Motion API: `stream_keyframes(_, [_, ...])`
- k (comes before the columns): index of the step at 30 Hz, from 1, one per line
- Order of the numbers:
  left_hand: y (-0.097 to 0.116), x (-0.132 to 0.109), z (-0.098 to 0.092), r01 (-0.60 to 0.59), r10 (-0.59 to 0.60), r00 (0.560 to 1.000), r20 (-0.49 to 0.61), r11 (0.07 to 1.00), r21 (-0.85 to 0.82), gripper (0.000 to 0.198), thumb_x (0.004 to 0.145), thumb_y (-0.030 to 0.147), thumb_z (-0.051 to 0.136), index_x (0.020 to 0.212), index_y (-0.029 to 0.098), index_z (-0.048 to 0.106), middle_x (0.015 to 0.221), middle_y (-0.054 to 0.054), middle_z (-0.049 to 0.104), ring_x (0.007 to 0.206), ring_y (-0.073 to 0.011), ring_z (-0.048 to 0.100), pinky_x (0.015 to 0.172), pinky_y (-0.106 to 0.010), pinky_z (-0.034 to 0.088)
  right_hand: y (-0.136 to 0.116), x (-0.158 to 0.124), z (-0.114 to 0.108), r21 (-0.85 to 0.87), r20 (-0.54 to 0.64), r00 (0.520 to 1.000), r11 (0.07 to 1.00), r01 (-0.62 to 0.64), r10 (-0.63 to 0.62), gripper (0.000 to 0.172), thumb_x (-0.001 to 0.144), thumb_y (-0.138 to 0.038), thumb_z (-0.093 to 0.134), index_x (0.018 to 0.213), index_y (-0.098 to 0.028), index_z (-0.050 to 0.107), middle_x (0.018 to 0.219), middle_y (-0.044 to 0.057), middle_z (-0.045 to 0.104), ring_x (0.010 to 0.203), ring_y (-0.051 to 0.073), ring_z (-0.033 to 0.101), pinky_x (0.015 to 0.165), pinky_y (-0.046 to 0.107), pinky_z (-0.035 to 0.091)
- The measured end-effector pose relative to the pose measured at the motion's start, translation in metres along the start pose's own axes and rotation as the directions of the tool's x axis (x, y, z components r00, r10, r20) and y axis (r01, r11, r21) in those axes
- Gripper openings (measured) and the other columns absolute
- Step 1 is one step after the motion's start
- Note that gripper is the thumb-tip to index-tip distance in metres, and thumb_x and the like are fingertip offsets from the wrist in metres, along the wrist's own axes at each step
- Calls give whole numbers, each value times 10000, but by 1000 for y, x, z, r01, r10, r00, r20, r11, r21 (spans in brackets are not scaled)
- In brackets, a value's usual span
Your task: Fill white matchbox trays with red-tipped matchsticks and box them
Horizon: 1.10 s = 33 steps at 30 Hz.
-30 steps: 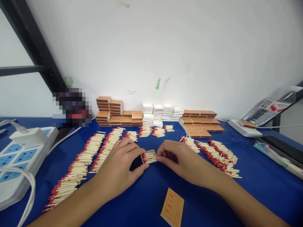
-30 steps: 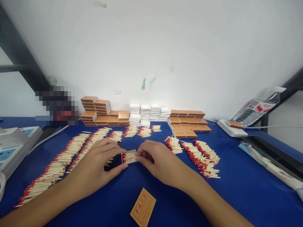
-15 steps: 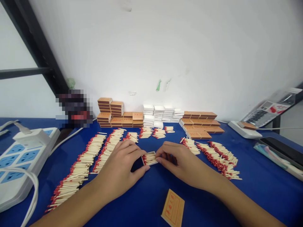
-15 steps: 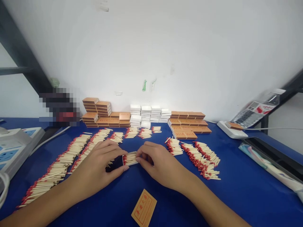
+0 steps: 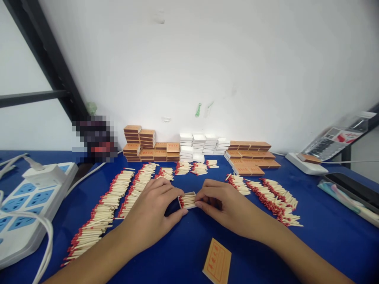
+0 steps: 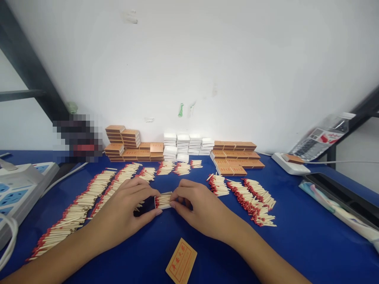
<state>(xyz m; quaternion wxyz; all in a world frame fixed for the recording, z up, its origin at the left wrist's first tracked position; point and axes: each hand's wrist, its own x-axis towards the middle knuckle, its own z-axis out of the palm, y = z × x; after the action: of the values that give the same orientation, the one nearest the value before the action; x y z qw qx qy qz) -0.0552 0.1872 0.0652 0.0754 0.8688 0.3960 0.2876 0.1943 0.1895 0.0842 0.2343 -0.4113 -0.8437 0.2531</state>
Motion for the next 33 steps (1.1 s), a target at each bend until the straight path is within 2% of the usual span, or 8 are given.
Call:
stream_keyframes(5, [1, 1, -2, -2, 2, 1000, 29, 1000, -19, 120, 924, 276, 787, 1006, 240, 707, 995, -1, 730, 1035, -245, 617, 976, -463, 484, 1, 1, 0, -6, -1, 1000, 1000, -12, 12, 123, 1022, -216, 607, 972, -225, 720, 906, 14, 629, 742, 138, 583, 661, 290, 457])
stream_keyframes(17, [0, 0, -3, 1, 0, 999, 49, 1000, -20, 120, 921, 265, 788, 979, 235, 687, 999, -3, 725, 1046, -245, 618, 986, -463, 478, 5, 5, -4, 35, 10, 995, 994, -99, 99, 119, 1018, -281, 633, 929, -229, 692, 895, 1, 653, 740, 139, 573, 664, 289, 454])
stream_keyframes(23, [2, 1, -3, -5, 5, 999, 41, 1000, -6, 119, 919, 261, 786, 977, 231, 687, 996, -12, 729, 1044, -256, 611, 987, -474, 470, 2, 4, -4, 35, -8, 996, 995, -91, 91, 137, 1021, -312, 628, 932, -226, 686, 904, 7, 658, 761, 145, 578, 685, 297, 460])
stream_keyframes(33, [4, 0, -3, -2, 4, 998, 62, 1000, -20, 108, 930, 248, 771, 985, 226, 682, 1019, -14, 703, 1059, -250, 607, 987, -474, 475, 2, 3, 6, 49, -22, 997, 996, -71, 72, 94, 1016, -238, 589, 955, -220, 658, 891, 10, 635, 717, 141, 546, 637, 293, 440])
